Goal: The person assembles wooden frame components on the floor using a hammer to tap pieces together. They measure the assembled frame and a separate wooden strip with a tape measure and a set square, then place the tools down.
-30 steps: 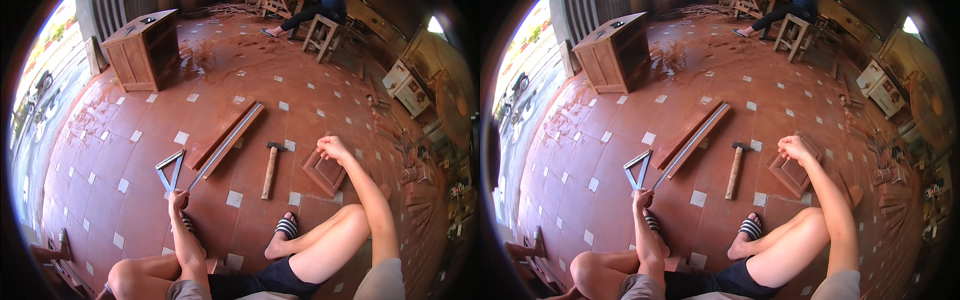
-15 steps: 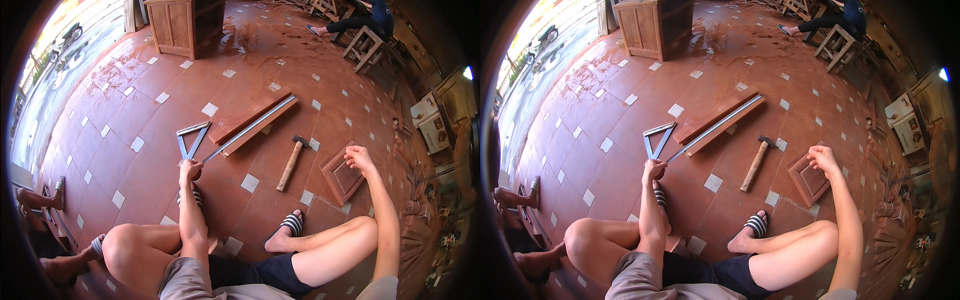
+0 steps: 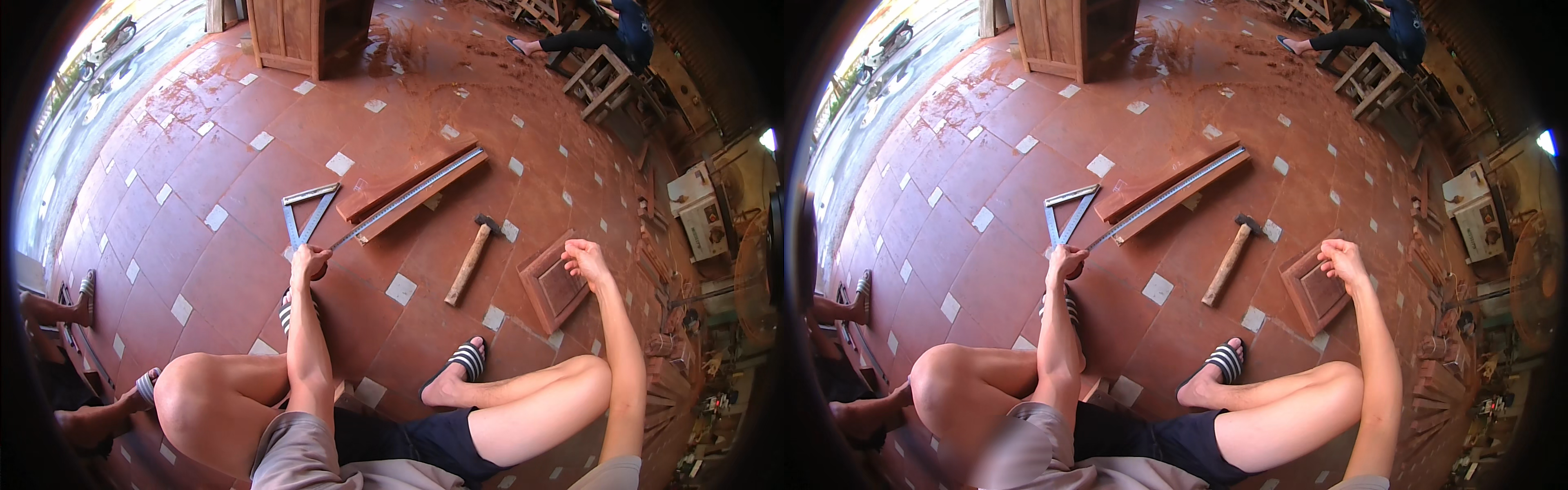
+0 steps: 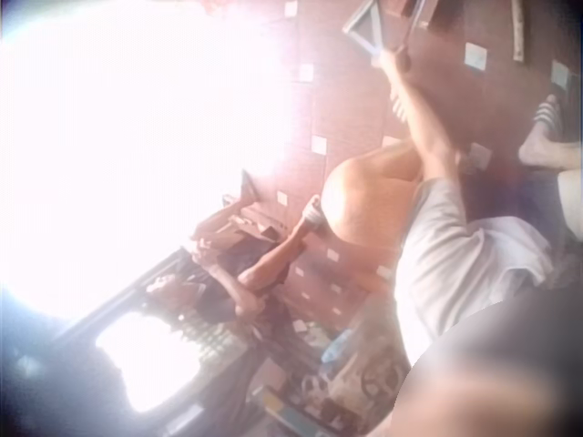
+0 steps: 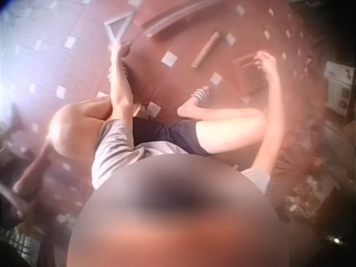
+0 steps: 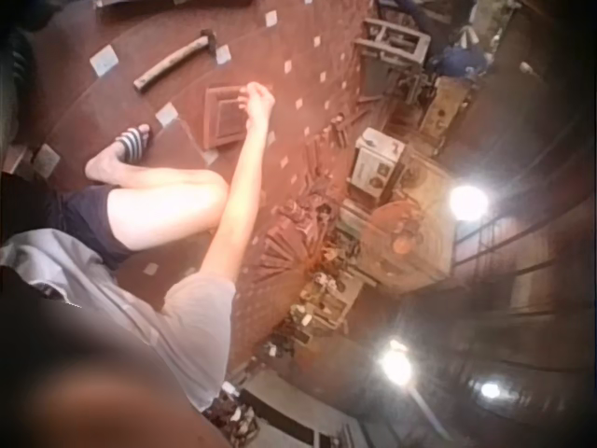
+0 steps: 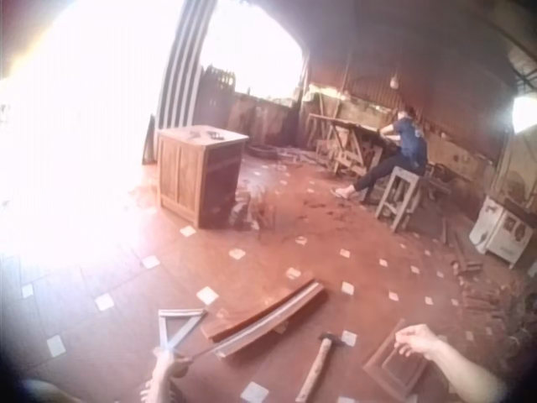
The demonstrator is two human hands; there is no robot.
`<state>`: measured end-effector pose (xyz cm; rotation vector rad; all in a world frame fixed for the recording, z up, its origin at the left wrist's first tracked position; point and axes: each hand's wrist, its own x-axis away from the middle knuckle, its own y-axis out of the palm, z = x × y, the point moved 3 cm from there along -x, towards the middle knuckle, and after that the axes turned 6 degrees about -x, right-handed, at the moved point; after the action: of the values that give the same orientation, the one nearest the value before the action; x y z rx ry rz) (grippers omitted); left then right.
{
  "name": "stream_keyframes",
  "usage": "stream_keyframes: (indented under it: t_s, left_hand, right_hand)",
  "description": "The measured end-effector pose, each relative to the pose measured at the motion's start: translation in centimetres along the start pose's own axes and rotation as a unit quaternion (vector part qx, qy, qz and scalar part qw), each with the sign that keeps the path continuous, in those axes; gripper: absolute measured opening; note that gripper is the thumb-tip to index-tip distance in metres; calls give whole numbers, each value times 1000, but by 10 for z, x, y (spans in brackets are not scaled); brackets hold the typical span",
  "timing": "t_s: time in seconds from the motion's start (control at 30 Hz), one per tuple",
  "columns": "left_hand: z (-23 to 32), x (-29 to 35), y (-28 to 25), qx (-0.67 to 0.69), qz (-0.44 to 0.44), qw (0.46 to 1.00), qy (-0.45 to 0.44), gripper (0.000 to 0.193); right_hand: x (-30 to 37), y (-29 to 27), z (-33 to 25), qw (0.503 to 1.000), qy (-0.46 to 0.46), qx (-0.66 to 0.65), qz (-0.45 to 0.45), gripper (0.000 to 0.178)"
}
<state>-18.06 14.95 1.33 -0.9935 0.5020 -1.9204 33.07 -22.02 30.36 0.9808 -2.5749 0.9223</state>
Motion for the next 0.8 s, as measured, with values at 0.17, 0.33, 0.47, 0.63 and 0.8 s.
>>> stream_keyframes:
  t_s: [0.17, 0.33, 0.47, 0.63, 0.8]
  left_hand:
    - [-1, -10, 8, 47, 7, 998, 39, 33]
    - [6, -34, 10, 60, 42, 996, 55, 36]
    - [11, -46, 5, 40, 69, 995, 53, 37]
    - [11, -50, -5, -8, 58, 997, 44, 37]
    - [7, -48, -14, -16, 50, 998, 18, 38]
  right_hand:
    - [-1, 0, 2, 1000, 2, 5, 2, 21]
    - [-3, 0, 3, 1000, 5, 16, 9, 25]
    - [-2, -2, 3, 1000, 1, 23, 11, 27]
    - [0, -6, 6, 999, 8, 33, 17, 29]
    - [-1, -7, 10, 999, 6, 37, 14, 30]
